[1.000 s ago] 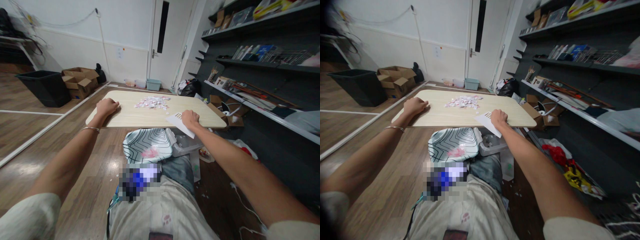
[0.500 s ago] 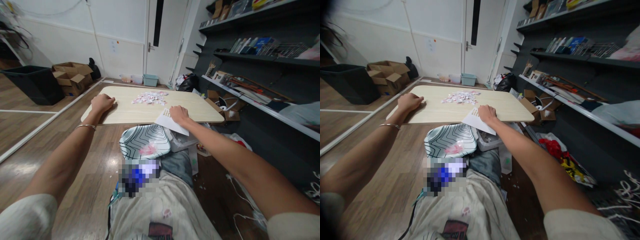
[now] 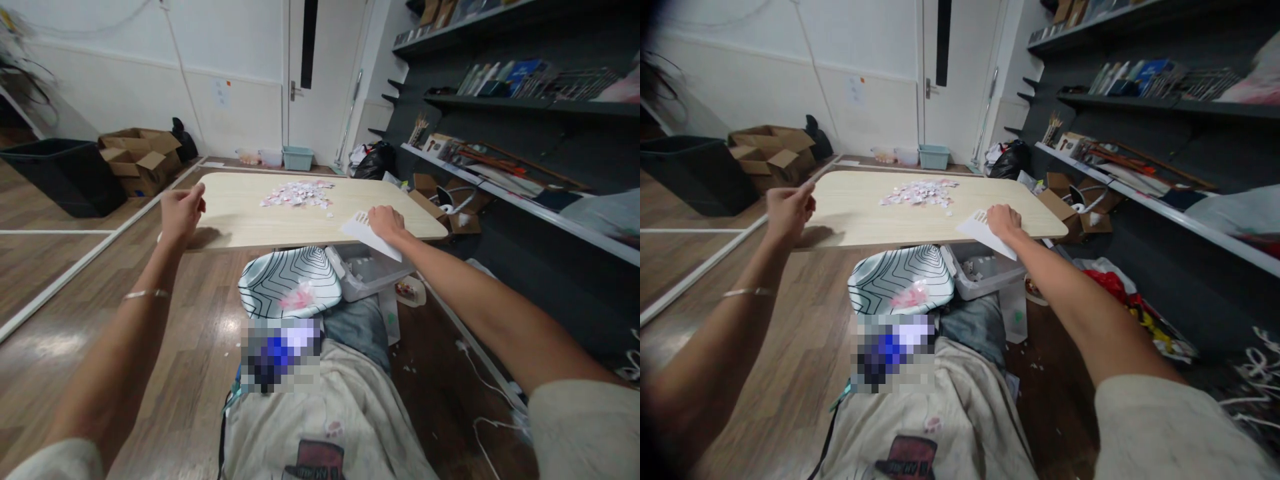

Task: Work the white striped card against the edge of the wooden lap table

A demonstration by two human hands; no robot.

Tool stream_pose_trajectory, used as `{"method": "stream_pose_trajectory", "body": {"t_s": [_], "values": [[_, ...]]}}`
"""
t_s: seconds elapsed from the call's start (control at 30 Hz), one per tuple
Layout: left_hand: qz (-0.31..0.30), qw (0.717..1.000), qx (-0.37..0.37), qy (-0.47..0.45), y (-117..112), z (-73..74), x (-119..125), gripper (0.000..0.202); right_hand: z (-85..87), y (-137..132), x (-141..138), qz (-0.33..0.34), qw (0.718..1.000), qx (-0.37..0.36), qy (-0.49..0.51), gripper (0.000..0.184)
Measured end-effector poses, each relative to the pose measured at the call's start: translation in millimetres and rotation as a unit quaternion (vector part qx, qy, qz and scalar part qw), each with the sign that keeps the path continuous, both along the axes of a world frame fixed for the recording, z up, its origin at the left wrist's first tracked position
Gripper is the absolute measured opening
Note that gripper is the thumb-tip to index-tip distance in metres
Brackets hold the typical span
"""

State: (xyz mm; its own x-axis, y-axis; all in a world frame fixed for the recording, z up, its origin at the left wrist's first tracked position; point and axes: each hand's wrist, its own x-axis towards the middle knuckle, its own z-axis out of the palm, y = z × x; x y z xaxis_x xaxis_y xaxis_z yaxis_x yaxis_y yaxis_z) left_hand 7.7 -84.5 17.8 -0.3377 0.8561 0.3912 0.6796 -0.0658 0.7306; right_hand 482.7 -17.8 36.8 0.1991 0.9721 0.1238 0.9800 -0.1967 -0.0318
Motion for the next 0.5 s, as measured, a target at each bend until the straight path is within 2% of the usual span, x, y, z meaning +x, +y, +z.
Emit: {"method": "stream_pose_trajectory", "body": {"t_s": [0.07,0.1,0.13,0.17,0.23,0.3,0.37,0.4,0.43,0.5], "values": [[0.024,0.991,0.050,-0.124,-58.4,-20.0,-2.3,0.068,-4.4,7.6,9.0,-0.013,1.000,0.010,0.009,0.062],[0.032,0.985,0.068,-0.154,-93.6,-35.5,-3.5,0.075,-6.7,10.6,11.6,-0.014,1.000,0.014,0.014,0.062],[0.017,0.983,0.054,-0.174,-130.9,-54.4,-4.8,0.081,-8.7,13.0,13.0,-0.014,1.000,0.017,0.018,0.061],[0.002,0.983,-0.002,-0.185,-168.5,-76.3,-5.9,0.088,-10.3,14.7,13.7,-0.013,0.999,0.021,0.022,0.061],[-0.015,0.966,-0.190,-0.173,-236.8,-125.2,-6.5,0.088,-12.3,16.0,13.5,-0.010,0.999,0.029,0.027,0.060],[-0.035,0.944,-0.298,-0.138,-286.1,-172.4,-3.7,0.084,-12.8,15.3,12.7,-0.010,0.999,0.034,0.030,0.059],[-0.034,0.927,-0.344,-0.145,-309.7,-207.3,1.9,0.075,-12.7,13.9,12.1,-0.012,0.999,0.037,0.034,0.058],[-0.037,0.917,-0.361,-0.166,-311.8,-217.8,5.1,0.074,-12.7,13.4,11.9,-0.013,0.999,0.038,0.036,0.058],[-0.047,0.910,-0.371,-0.181,-308.2,-223.3,8.5,0.075,-12.7,13.0,11.8,-0.013,0.998,0.040,0.038,0.058],[-0.074,0.913,-0.361,-0.173,-288.6,-221.4,15.9,0.082,-13.0,12.6,11.7,-0.013,0.998,0.044,0.041,0.059]]}}
